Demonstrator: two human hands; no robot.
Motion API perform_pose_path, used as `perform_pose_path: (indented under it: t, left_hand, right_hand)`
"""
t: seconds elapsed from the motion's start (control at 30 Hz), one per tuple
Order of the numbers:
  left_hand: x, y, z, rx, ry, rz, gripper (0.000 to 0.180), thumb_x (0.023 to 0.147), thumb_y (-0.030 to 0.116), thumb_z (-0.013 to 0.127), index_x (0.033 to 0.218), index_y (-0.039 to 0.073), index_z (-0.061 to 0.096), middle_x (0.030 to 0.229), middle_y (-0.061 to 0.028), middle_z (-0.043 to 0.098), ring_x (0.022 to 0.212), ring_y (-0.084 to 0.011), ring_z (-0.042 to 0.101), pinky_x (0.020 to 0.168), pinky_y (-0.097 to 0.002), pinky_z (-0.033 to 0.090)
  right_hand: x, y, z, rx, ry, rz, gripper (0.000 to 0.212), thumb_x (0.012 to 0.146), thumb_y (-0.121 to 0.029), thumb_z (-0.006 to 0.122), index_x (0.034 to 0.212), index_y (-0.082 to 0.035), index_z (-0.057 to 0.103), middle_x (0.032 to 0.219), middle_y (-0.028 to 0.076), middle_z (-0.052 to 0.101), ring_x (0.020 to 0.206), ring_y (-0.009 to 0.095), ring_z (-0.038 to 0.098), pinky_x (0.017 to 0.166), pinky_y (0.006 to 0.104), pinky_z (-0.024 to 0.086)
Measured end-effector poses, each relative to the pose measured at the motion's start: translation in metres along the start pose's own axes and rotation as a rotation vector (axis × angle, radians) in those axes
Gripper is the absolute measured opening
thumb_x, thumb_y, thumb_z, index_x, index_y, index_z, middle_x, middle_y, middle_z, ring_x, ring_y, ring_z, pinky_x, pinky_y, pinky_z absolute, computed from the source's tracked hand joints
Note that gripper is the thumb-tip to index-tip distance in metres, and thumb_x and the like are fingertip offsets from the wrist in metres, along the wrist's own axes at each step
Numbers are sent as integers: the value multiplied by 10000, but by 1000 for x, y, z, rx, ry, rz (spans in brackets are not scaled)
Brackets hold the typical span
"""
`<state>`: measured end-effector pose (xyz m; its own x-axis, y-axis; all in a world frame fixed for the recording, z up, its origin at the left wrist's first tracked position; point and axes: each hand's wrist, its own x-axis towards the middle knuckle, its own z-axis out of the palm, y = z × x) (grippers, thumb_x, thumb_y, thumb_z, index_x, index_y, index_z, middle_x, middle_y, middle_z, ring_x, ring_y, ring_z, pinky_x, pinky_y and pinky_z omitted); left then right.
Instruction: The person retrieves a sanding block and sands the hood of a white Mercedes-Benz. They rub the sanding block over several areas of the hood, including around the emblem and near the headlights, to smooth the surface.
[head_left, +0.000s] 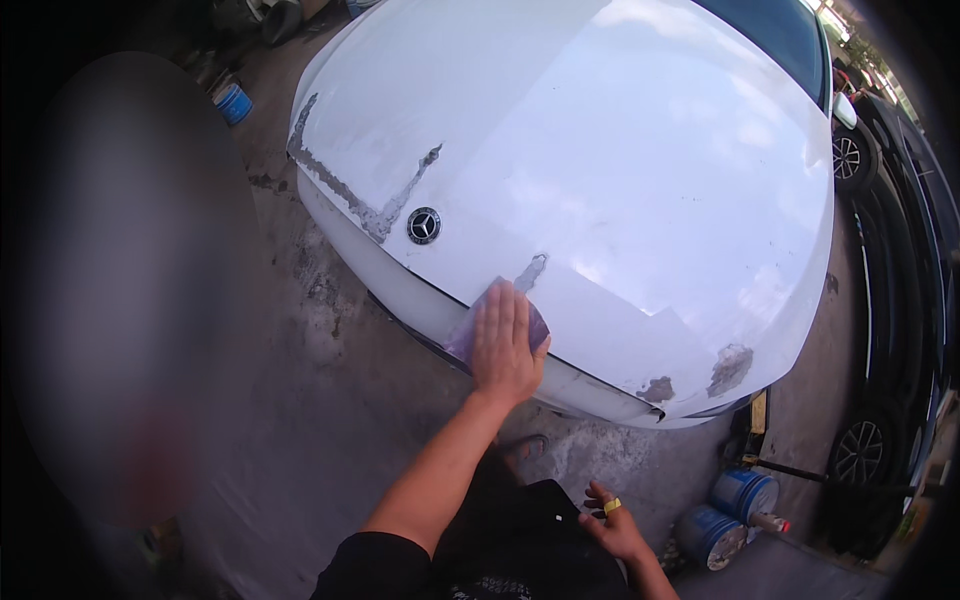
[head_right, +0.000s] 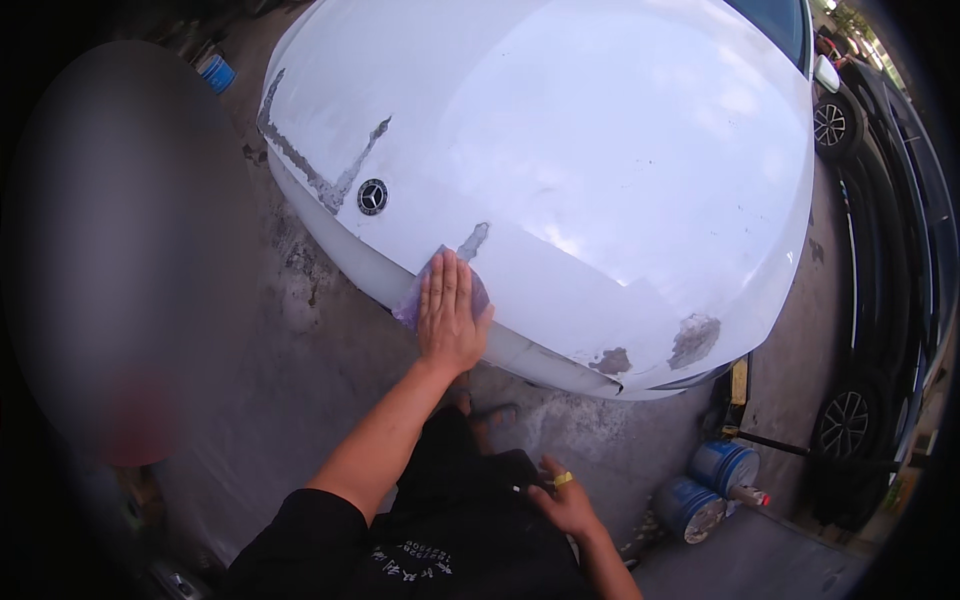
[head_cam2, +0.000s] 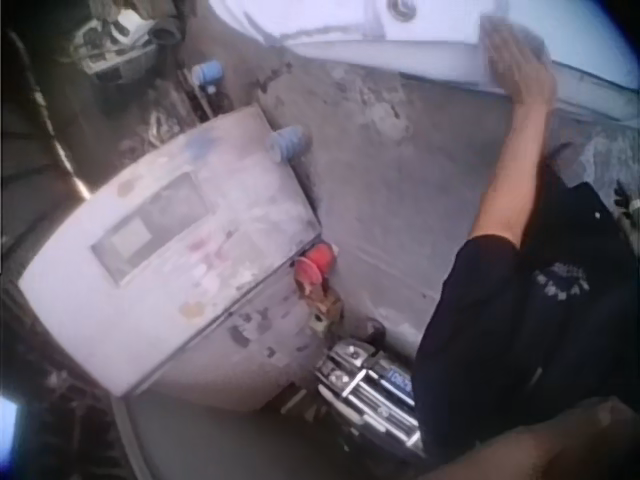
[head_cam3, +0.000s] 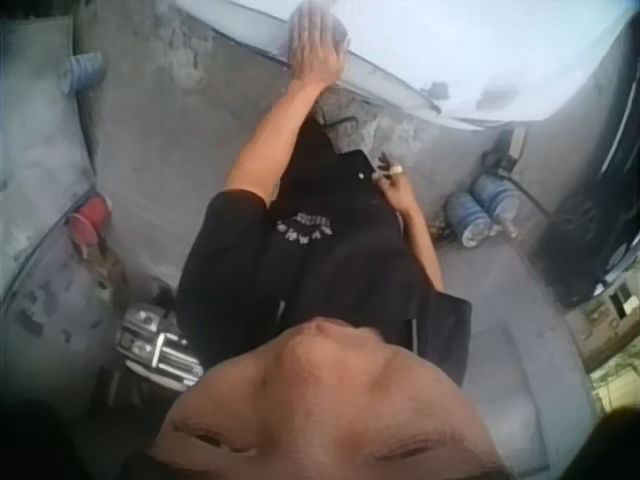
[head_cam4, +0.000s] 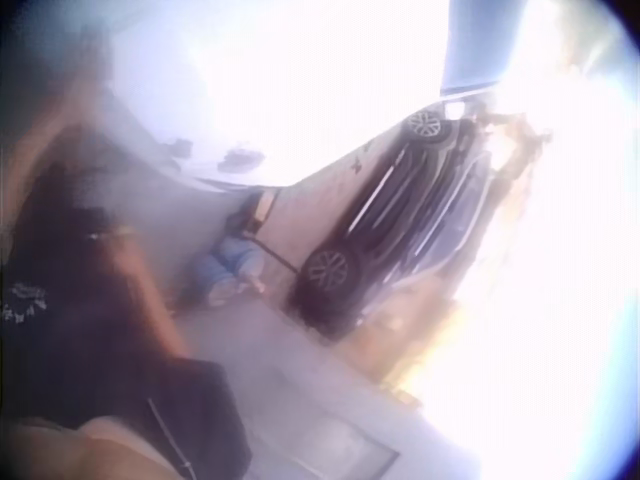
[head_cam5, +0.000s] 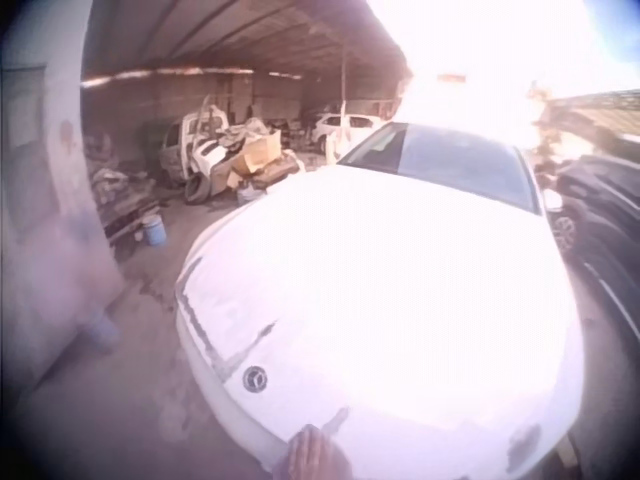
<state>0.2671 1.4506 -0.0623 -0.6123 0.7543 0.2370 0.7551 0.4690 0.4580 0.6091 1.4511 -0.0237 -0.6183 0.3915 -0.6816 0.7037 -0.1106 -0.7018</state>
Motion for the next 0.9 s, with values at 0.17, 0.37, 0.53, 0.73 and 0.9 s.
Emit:
perform_pose_path:
  t: [0.17,0.37,0.53,0.73,0.9]
  left_hand:
    - [-1,9,8,7,-35,27,814,926,375,572,1526,-32,202,1611,-228,129,1506,-358,97,1212,-477,72]
    - [81,13,-15,71,-61,144,790,949,392,539,1529,-25,201,1621,-185,138,1513,-315,89,1216,-453,81]
    - [31,21,-2,86,-210,172,799,935,391,568,1528,-12,215,1623,-175,139,1515,-295,86,1218,-440,78]
    - [109,20,-10,100,-76,226,790,931,380,575,1519,-22,234,1618,-175,159,1516,-285,85,1218,-437,90]
    - [26,40,15,73,-161,288,775,947,407,538,1516,-26,239,1619,-174,156,1516,-286,85,1219,-441,78]
  right_hand:
    - [-1,4,-1,-62,17,-26,671,897,-254,678,1440,16,391,1382,231,521,1250,333,548,1033,391,444]
    - [4,15,0,-86,16,-40,685,898,-254,672,1453,14,374,1392,236,512,1251,331,548,1037,395,441]
    - [0,-1,-1,-19,36,-18,696,895,-261,674,1457,15,369,1385,236,520,1248,328,552,1033,403,445]
    - [7,14,6,6,58,-44,691,897,-257,675,1452,22,372,1397,235,510,1249,321,552,1036,399,443]
    - [3,1,8,39,60,-19,688,896,-262,681,1441,33,380,1409,238,497,1257,328,546,1042,397,437]
